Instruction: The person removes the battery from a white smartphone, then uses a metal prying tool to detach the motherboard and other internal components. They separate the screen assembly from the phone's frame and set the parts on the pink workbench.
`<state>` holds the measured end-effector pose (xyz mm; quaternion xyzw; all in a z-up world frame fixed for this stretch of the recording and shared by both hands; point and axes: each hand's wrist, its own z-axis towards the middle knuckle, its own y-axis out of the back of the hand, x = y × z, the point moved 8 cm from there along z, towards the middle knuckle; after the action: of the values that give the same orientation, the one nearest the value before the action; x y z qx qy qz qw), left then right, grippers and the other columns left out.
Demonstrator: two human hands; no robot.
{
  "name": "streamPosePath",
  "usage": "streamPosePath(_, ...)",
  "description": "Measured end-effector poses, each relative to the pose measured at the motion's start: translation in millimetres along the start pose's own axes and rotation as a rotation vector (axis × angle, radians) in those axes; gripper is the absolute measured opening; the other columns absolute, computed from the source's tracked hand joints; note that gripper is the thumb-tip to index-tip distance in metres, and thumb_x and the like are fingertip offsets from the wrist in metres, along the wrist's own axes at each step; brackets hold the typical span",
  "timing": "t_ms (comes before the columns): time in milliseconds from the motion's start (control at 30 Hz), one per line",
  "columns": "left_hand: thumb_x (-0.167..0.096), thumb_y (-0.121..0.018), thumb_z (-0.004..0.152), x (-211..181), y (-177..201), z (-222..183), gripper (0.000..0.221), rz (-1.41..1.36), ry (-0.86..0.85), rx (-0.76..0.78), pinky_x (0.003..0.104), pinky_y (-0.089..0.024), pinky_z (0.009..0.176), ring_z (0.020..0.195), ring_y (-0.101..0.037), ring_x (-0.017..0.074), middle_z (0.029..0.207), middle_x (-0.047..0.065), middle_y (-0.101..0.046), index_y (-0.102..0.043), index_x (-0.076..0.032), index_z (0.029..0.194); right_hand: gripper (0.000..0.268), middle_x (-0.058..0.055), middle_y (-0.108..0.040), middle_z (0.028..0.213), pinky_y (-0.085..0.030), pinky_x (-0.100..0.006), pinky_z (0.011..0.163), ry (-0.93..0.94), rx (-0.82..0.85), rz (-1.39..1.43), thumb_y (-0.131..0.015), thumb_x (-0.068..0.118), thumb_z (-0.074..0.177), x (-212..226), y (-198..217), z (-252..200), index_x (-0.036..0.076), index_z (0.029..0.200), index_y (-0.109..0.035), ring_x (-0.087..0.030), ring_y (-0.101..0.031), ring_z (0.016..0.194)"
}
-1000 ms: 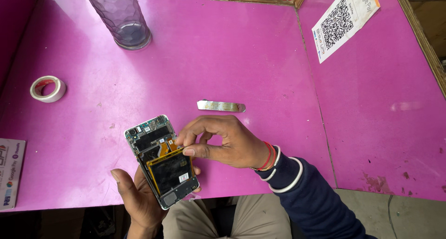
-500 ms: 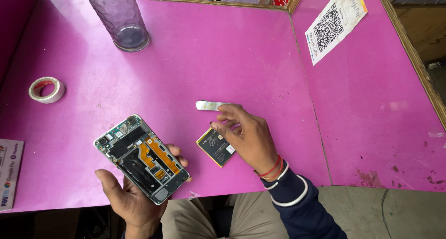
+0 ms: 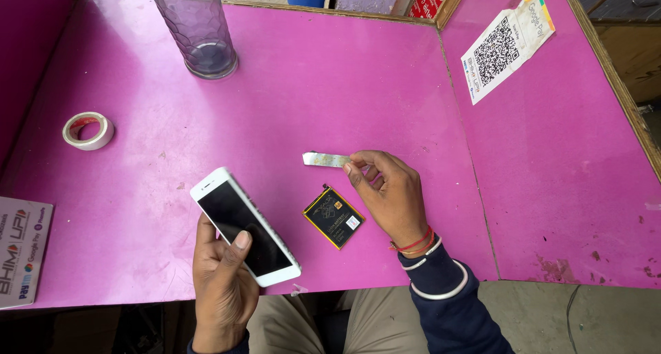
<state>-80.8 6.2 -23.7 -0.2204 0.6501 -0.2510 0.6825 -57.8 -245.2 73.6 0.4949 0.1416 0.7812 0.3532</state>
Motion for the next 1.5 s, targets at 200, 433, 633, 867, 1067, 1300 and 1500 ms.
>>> streamPosePath(200, -0.028, -0.063, 0.092, -3.1, -2.9, 0.4, 0.072, -0.111, 0.053, -0.059, 0.041, -0.061, 0.091, 0.121, -0.064, 0.0202, 0.129, 0.014, -0.061, -0.037, -0.005, 0.155, 0.019, -0.004, -0.077, 0.093, -0.052, -0.025, 0.056, -0.021, 0.015, 0.000, -0.075, 0.016, 0.091, -1.6, 0.2, -0.5, 0.004, 0.106, -0.073, -0.009, -0.066, 0.068)
streamPosePath(433, -0.032, -0.086, 0.079, -0.6, -1.8, 0.6, 0.089, -0.107, -0.024, 0.053, 0.040, -0.064, 0.090, 0.103, -0.069, 0.0222, 0.117, 0.012, -0.062, -0.040, -0.003, 0.149, 0.018, -0.005, -0.077, 0.094, -0.050, -0.023, 0.055, -0.029, 0.007, 0.027, -0.076, 0.014, 0.092, -3.7, -1.4, -2.9, 0.003, 0.106, -0.073, -0.007, -0.064, 0.065)
streamPosePath(633, -0.039, -0.097, 0.075, 16.5, -10.5, -1.9, 0.097, -0.562, 0.083, 0.331, 0.026, -0.051, 0.060, 0.071, -0.053, 0.0126, 0.084, -0.003, -0.047, -0.042, 0.000, 0.145, 0.018, -0.005, -0.077, 0.091, -0.050, -0.021, 0.054, -0.017, 0.020, 0.023, -0.076, 0.013, 0.092, 2.8, -3.8, -4.1, 0.002, 0.107, -0.073, -0.006, -0.064, 0.064)
streamPosePath(867, -0.033, -0.091, 0.075, 10.7, -8.3, -4.4, 0.093, -0.690, 0.144, 0.313, 0.021, -0.045, 0.046, 0.056, -0.048, 0.0088, 0.091, 0.004, -0.048, -0.043, -0.005, 0.150, 0.017, -0.005, -0.077, 0.090, -0.052, -0.023, 0.055, -0.021, 0.026, 0.008, -0.075, 0.012, 0.093, -5.6, -5.1, -3.4, 0.002, 0.107, -0.073, -0.007, -0.066, 0.065)
streamPosePath(1067, -0.045, -0.063, 0.084, -9.3, -21.8, -7.1, 0.091, -0.781, 0.122, 0.327, 0.036, -0.054, 0.055, 0.083, -0.061, 0.0276, 0.110, 0.020, -0.057, -0.038, 0.006, 0.155, 0.020, -0.007, -0.077, 0.091, -0.052, -0.026, 0.059, -0.124, -0.180, -0.075, -0.075, 0.017, 0.097, -33.6, 24.0, 1.2, 0.002, 0.111, -0.074, -0.009, -0.066, 0.067)
streamPosePath(1300, -0.040, -0.049, 0.089, 0.6, -18.2, -6.0, 0.075, -0.587, 0.152, 0.191, 0.067, -0.059, 0.084, 0.106, -0.065, 0.0391, 0.128, 0.024, -0.058, -0.044, 0.001, 0.152, 0.025, -0.008, -0.073, 0.098, -0.049, -0.027, 0.058, -0.047, -0.111, -0.189, -0.075, 0.014, 0.094, -24.4, 24.5, 5.3, 0.003, 0.116, -0.075, -0.011, -0.059, 0.062)
streamPosePath(1500, -0.035, -0.043, 0.087, 12.8, -8.7, -1.6, 0.067, -0.482, 0.155, 0.106, 0.061, -0.058, 0.094, 0.107, -0.069, 0.0407, 0.123, 0.027, -0.064, -0.051, 0.006, 0.139, 0.026, -0.005, -0.069, 0.094, -0.047, -0.026, 0.058, -0.015, 0.037, 0.085, -0.072, 0.019, 0.099, 18.3, -1.9, -17.6, 0.003, 0.119, -0.074, -0.009, -0.055, 0.065)
